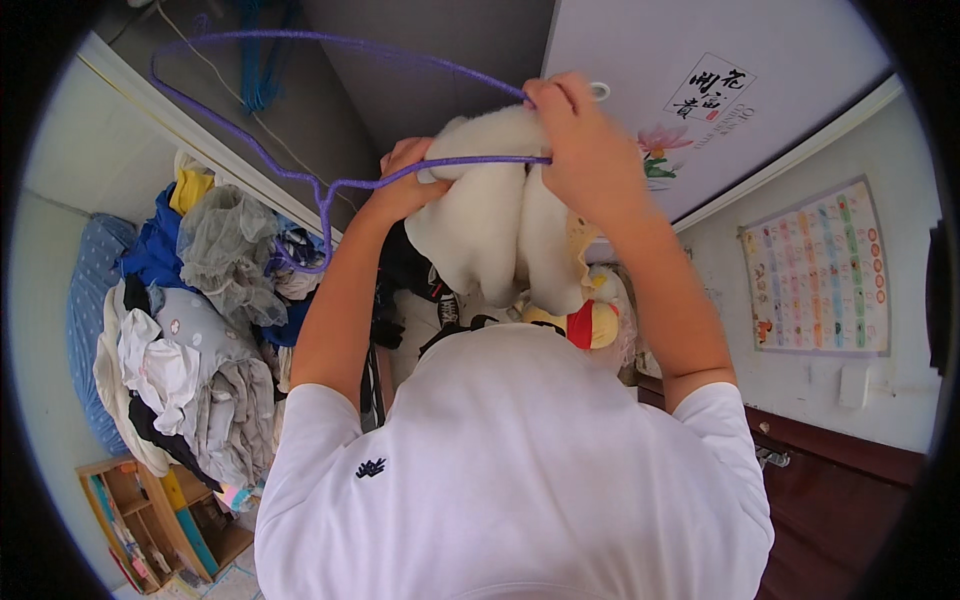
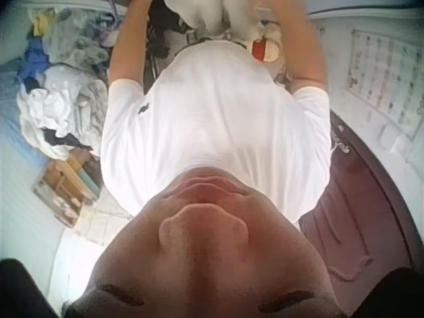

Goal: The person wipes a purple hanger with a pink cloth, then picks up a white jacket and places it on the hanger. The person adjusts the jacket on the hanger and places it into a wardrobe.

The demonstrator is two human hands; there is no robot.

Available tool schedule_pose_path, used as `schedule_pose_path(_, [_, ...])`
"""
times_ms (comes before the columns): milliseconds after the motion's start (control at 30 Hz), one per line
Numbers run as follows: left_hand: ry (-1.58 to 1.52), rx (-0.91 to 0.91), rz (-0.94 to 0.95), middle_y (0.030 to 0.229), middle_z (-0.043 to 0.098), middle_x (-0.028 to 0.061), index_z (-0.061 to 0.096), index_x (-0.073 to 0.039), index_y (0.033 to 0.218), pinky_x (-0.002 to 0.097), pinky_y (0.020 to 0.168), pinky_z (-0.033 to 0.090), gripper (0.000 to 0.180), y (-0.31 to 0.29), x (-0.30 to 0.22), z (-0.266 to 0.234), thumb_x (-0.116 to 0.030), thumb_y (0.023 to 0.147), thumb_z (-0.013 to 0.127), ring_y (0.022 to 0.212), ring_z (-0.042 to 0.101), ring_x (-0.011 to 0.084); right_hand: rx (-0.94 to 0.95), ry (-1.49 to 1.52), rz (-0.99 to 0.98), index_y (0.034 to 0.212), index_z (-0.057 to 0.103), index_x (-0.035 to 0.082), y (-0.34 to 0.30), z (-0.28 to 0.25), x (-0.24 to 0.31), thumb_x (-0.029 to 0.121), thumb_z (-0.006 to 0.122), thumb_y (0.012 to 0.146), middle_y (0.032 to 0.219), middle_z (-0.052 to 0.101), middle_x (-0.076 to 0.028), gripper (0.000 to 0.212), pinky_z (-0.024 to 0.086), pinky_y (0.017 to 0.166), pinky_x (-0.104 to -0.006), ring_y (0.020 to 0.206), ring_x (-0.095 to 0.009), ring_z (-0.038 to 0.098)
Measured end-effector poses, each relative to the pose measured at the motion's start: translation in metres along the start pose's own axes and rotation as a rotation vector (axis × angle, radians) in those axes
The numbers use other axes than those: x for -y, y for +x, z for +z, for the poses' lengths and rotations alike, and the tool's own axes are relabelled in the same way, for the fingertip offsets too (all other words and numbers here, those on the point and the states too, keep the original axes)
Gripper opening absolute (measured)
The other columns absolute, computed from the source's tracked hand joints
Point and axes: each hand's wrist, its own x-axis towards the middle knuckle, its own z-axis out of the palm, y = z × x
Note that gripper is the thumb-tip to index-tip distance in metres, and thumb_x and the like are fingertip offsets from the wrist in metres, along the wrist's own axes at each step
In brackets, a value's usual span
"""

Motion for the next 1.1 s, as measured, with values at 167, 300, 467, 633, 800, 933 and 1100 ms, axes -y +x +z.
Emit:
schedule_pose_path(167, [-0.217,-0.019,-0.121,0.126,0.070,0.0146,0.070,-0.005,0.124,0.0382,0.100,0.052,0.059,0.016,-0.017,0.002,-0.013,0.069,0.090,0.118,0.067,0.0271,-0.097,-0.059,-0.021,0.125,0.057,0.013,0.019,-0.034,-0.001,0.002,0.067,0.082,0.118,0.058,-0.008,0.046,0.057,0.072,-0.0486,0.090,-0.037,0.069])
schedule_pose_path(300, [-0.268,-0.229,-0.043,0.115,0.074,0.0154,0.069,-0.001,0.118,0.0377,0.097,0.054,0.053,0.029,-0.015,-0.034,-0.009,0.069,0.089,0.111,0.070,0.0243,-0.112,-0.104,0.064,0.127,0.053,0.014,0.028,-0.056,-0.009,-0.007,0.066,0.075,0.120,0.058,-0.005,0.058,0.057,0.076,-0.0463,0.097,-0.037,0.066])
schedule_pose_path(467, [0.219,-0.493,0.008,0.125,0.063,0.0176,0.056,-0.007,0.132,0.0409,0.102,0.049,0.072,0.033,-0.068,-0.076,-0.010,0.068,0.088,0.119,0.060,0.0350,-0.097,-0.163,0.180,0.134,0.053,0.011,0.038,-0.092,-0.004,0.010,0.070,0.081,0.144,0.050,-0.028,0.056,0.055,0.085,-0.0510,0.107,-0.048,0.064])
schedule_pose_path(633, [0.375,-0.484,0.105,0.126,0.064,0.0153,0.058,-0.005,0.130,0.0426,0.103,0.048,0.064,0.016,-0.052,-0.052,-0.009,0.072,0.084,0.121,0.060,0.0368,-0.275,-0.114,-0.070,0.128,0.055,0.010,0.041,-0.091,-0.005,-0.004,0.066,0.076,0.123,0.061,-0.013,0.055,0.056,0.080,-0.0462,0.101,-0.041,0.065])
schedule_pose_path(800, [-0.013,-0.117,-0.158,0.117,0.073,0.0111,0.064,-0.003,0.130,0.0349,0.098,0.052,0.058,-0.015,-0.026,-0.104,-0.009,0.077,0.084,0.110,0.069,0.0253,0.029,-0.035,0.029,0.130,0.054,0.006,0.011,-0.073,-0.021,-0.004,0.064,0.078,0.124,0.060,-0.014,0.054,0.054,0.089,-0.0461,0.109,-0.041,0.062])
schedule_pose_path(933, [-0.208,0.093,-0.204,0.115,0.073,0.0073,0.066,-0.002,0.131,0.0331,0.098,0.052,0.059,-0.040,-0.019,-0.139,-0.007,0.075,0.086,0.105,0.066,0.0160,0.219,0.171,0.032,0.125,0.056,0.003,-0.022,-0.057,-0.029,0.003,0.067,0.083,0.121,0.062,-0.019,0.043,0.050,0.095,-0.0473,0.111,-0.043,0.061])
schedule_pose_path(1100, [-0.478,0.017,-0.436,0.110,0.074,0.0096,0.069,0.002,0.122,0.0333,0.090,0.055,0.043,-0.032,-0.056,-0.149,-0.007,0.082,0.080,0.099,0.069,0.0171,0.481,0.341,0.171,0.119,0.061,0.000,-0.049,-0.037,-0.047,0.013,0.072,0.088,0.116,0.064,-0.019,0.035,0.049,0.093,-0.0431,0.105,-0.040,0.062])
